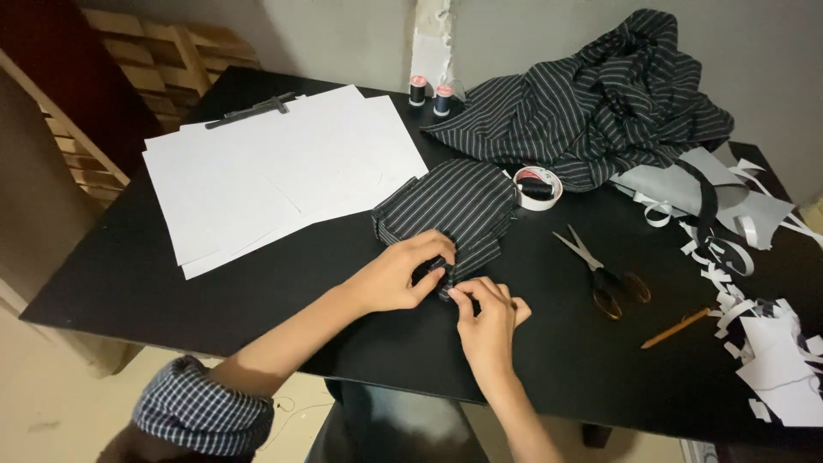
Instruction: Inspecting a handmade striped fabric pouch and trimming excess material and loose threads with scissors.
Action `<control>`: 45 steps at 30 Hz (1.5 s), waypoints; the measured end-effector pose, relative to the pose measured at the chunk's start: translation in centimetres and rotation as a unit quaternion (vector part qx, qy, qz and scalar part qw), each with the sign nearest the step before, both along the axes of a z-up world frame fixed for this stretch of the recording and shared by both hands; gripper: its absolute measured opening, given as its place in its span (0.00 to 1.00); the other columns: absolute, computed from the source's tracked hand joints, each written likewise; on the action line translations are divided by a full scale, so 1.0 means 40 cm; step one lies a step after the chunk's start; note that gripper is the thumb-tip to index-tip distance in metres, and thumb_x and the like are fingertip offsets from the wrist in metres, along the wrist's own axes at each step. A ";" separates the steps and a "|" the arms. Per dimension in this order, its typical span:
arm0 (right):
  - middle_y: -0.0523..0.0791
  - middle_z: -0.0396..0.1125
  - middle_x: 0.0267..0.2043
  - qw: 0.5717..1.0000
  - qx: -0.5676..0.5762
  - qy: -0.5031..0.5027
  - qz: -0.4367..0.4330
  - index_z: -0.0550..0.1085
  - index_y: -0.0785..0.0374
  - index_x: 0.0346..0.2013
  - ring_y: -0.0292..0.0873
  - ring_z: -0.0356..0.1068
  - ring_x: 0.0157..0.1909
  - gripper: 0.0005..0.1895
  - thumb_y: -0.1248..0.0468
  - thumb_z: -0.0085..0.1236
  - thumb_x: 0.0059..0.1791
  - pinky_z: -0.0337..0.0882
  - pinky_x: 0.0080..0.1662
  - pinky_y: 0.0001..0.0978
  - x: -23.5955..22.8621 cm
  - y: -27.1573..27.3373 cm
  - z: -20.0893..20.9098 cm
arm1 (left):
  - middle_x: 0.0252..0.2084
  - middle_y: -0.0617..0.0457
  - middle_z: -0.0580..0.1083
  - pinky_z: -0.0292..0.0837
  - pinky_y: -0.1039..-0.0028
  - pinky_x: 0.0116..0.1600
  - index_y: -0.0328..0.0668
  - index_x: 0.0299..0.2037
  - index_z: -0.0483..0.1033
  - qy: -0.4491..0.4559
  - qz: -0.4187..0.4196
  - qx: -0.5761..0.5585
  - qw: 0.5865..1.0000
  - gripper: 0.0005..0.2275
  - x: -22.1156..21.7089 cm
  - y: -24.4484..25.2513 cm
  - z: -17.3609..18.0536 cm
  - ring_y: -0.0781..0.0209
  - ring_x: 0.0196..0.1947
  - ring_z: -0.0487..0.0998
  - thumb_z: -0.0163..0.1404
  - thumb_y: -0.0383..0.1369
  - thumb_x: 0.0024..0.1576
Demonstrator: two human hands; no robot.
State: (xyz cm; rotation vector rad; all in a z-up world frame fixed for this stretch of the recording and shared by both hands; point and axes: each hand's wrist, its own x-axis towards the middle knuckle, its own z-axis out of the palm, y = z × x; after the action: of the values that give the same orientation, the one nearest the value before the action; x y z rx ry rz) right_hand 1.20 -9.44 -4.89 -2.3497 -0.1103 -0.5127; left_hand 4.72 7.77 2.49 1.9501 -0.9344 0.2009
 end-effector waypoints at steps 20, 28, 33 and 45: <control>0.40 0.66 0.24 1.000 -0.023 0.002 -0.005 0.72 0.57 0.24 0.43 0.68 0.35 0.04 0.64 0.60 0.42 0.50 0.50 0.41 0.005 0.012 0.023 | 0.39 0.47 0.74 0.49 0.55 0.67 0.37 0.32 0.69 -0.078 0.125 -0.036 0.989 0.04 -0.025 -0.038 -0.068 0.47 0.51 0.73 0.51 0.28 0.55; 0.36 0.71 0.27 0.998 -0.023 0.012 0.050 0.76 0.52 0.24 0.42 0.70 0.37 0.03 0.60 0.60 0.42 0.59 0.45 0.35 0.041 -0.057 0.022 | 0.33 0.49 0.74 0.56 0.59 0.66 0.39 0.28 0.69 -0.125 0.187 -0.051 0.973 0.06 -0.038 -0.060 -0.118 0.49 0.48 0.76 0.52 0.29 0.54; 0.41 0.70 0.26 0.999 -0.033 0.029 0.007 0.75 0.54 0.30 0.46 0.70 0.35 0.02 0.61 0.56 0.46 0.59 0.47 0.39 0.039 -0.052 -0.016 | 0.33 0.48 0.74 0.67 0.61 0.59 0.39 0.34 0.73 -0.161 0.205 -0.018 0.965 0.03 -0.030 -0.060 -0.124 0.51 0.44 0.77 0.53 0.27 0.53; 0.37 0.62 0.22 0.971 -0.202 -0.059 -0.114 0.64 0.53 0.23 0.44 0.67 0.34 0.12 0.58 0.60 0.38 0.54 0.52 0.47 0.065 -0.117 -0.035 | 0.21 0.57 0.65 0.69 0.79 0.31 0.43 0.27 0.71 -0.258 0.255 0.067 0.930 0.05 -0.021 -0.179 -0.103 0.62 0.24 0.71 0.49 0.30 0.56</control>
State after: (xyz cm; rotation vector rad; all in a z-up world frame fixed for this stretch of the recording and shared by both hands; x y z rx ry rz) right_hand 3.78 -14.13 -6.31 -2.7459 0.0029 -0.8064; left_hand 3.87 0.61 -1.62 2.2904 -0.7497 1.0123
